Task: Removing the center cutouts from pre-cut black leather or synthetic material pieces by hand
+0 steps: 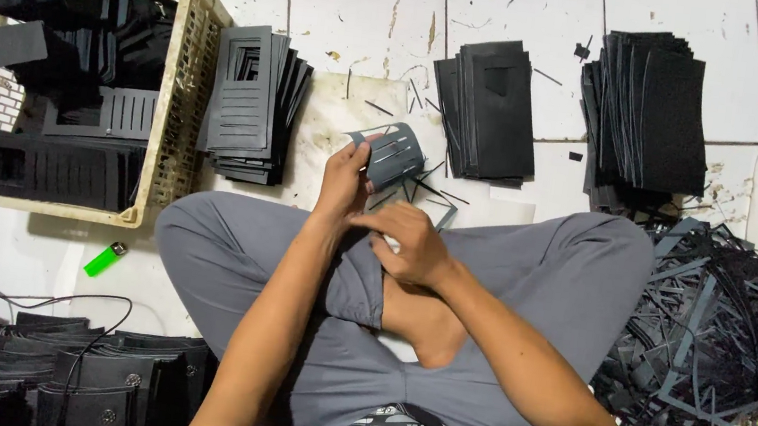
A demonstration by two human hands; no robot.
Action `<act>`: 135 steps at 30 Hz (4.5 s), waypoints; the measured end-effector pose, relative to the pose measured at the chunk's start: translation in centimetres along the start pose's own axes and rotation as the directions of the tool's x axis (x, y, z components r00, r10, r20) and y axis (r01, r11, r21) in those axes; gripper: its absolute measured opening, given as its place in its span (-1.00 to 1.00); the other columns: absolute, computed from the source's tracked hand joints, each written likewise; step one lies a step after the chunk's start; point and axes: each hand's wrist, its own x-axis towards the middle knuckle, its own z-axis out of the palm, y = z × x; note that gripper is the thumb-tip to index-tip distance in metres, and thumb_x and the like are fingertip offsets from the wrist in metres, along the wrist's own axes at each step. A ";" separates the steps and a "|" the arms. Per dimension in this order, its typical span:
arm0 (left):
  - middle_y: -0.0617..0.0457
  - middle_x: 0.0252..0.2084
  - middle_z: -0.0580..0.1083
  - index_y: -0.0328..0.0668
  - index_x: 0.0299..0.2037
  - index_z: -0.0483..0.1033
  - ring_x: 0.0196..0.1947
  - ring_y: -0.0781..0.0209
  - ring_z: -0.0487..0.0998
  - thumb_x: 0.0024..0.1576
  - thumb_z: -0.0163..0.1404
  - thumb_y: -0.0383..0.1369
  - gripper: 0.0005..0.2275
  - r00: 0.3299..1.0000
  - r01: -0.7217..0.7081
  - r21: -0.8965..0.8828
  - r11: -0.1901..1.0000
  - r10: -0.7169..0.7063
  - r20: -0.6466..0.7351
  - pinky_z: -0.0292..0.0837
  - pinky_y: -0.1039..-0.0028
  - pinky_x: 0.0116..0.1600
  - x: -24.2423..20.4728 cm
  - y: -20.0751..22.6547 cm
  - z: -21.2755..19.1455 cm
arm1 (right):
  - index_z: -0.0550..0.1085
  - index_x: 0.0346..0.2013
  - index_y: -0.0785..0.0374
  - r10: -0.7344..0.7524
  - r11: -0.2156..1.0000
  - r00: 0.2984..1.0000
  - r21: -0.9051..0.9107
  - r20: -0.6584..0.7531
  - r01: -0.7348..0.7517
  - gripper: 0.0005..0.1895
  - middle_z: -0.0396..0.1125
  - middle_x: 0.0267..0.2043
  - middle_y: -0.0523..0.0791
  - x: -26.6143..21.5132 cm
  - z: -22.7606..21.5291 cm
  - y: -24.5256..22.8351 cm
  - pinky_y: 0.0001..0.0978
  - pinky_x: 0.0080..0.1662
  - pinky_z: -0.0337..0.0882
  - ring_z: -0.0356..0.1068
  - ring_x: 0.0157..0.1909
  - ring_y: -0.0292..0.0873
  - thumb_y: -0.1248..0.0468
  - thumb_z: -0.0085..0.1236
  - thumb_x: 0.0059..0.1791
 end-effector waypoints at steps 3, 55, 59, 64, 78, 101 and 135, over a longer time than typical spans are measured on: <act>-0.11 -0.15 0.54 -0.31 0.22 0.44 -0.20 0.05 0.67 0.36 -0.13 -0.31 -0.69 0.999 0.023 -0.041 0.999 -0.022 0.025 0.67 0.12 -0.11 -1.5 1.7 1.4 | 0.64 -0.15 0.12 0.037 0.947 0.988 -0.310 -0.148 -0.082 -0.73 0.46 -0.39 -0.15 -1.2 -0.4 3.6 -0.21 -0.23 0.42 0.45 -0.39 -0.06 0.40 0.19 -0.12; 0.01 -0.40 0.57 -0.34 -0.05 0.57 -0.45 0.28 0.60 0.12 0.24 -0.37 -0.74 0.993 0.038 0.143 0.989 -0.054 0.104 0.58 0.45 -0.34 -3.7 1.3 2.7 | 0.55 0.07 0.33 0.810 0.571 0.551 0.487 -0.202 -0.661 -0.66 0.46 -0.32 -0.11 -1.4 -4.4 6.1 -0.47 -0.15 0.52 0.49 -0.30 -0.32 0.36 0.21 -0.01; 0.07 -0.47 0.52 -0.31 -0.12 0.57 -0.52 0.35 0.53 0.05 0.21 -0.46 -0.78 0.994 0.017 0.077 0.997 -0.025 0.106 0.52 0.53 -0.38 -3.5 1.4 2.3 | 0.56 0.05 0.34 0.769 0.633 0.598 0.398 -0.224 -0.665 -0.67 0.48 -0.33 -0.02 -2.0 -4.3 7.3 -0.38 -0.16 0.54 0.52 -0.29 -0.23 0.38 0.22 -0.02; 0.04 -0.16 0.45 -0.05 0.14 0.42 -0.23 0.15 0.52 -0.03 0.03 -0.37 -0.55 0.996 0.035 0.026 0.999 -0.038 0.084 0.56 0.32 -0.10 -4.3 3.5 3.0 | 0.63 -0.04 0.24 0.739 0.673 0.618 0.253 -0.269 -0.695 -0.69 0.45 -0.39 -0.09 -1.6 -4.7 6.3 -0.39 -0.22 0.50 0.47 -0.34 -0.27 0.41 0.21 -0.09; -0.49 0.23 0.34 -0.43 0.41 0.14 0.09 -0.35 0.53 0.20 -0.10 0.16 -0.21 0.919 0.348 0.178 0.920 -0.373 0.128 0.55 -0.02 0.07 -1.4 -0.9 0.9 | 0.62 -0.12 0.14 -0.025 0.835 0.992 -0.549 -0.128 -0.050 -0.62 0.35 -0.33 -0.05 0.5 -2.7 2.5 -0.10 -0.14 0.35 0.36 -0.25 0.05 0.52 0.07 -0.15; -0.40 -0.12 0.58 -0.27 0.14 0.47 -0.04 -0.38 0.60 0.16 0.06 -0.43 -0.67 0.881 -0.267 0.845 0.464 0.473 0.019 0.54 -0.04 0.01 -5.0 12.8 -5.8 | 0.46 0.13 0.43 0.687 0.676 0.725 0.400 -0.039 -0.619 -0.60 0.42 -0.58 -0.02 7.4 6.2 4.5 -0.46 -0.38 0.44 0.45 -0.54 -0.21 0.39 0.13 0.00; -0.28 -0.25 0.59 -0.27 0.00 0.56 -0.22 -0.36 0.66 0.04 0.10 -0.29 -0.66 0.855 -0.500 0.804 -0.322 -0.331 0.400 0.58 -0.15 -0.16 1.3 -5.0 -4.8 | 0.44 0.22 0.19 0.829 0.559 0.541 -0.274 0.146 -0.783 -0.37 0.47 -0.01 0.19 -2.5 -5.9 8.5 0.08 0.14 0.43 0.44 0.12 0.29 0.32 0.24 -0.18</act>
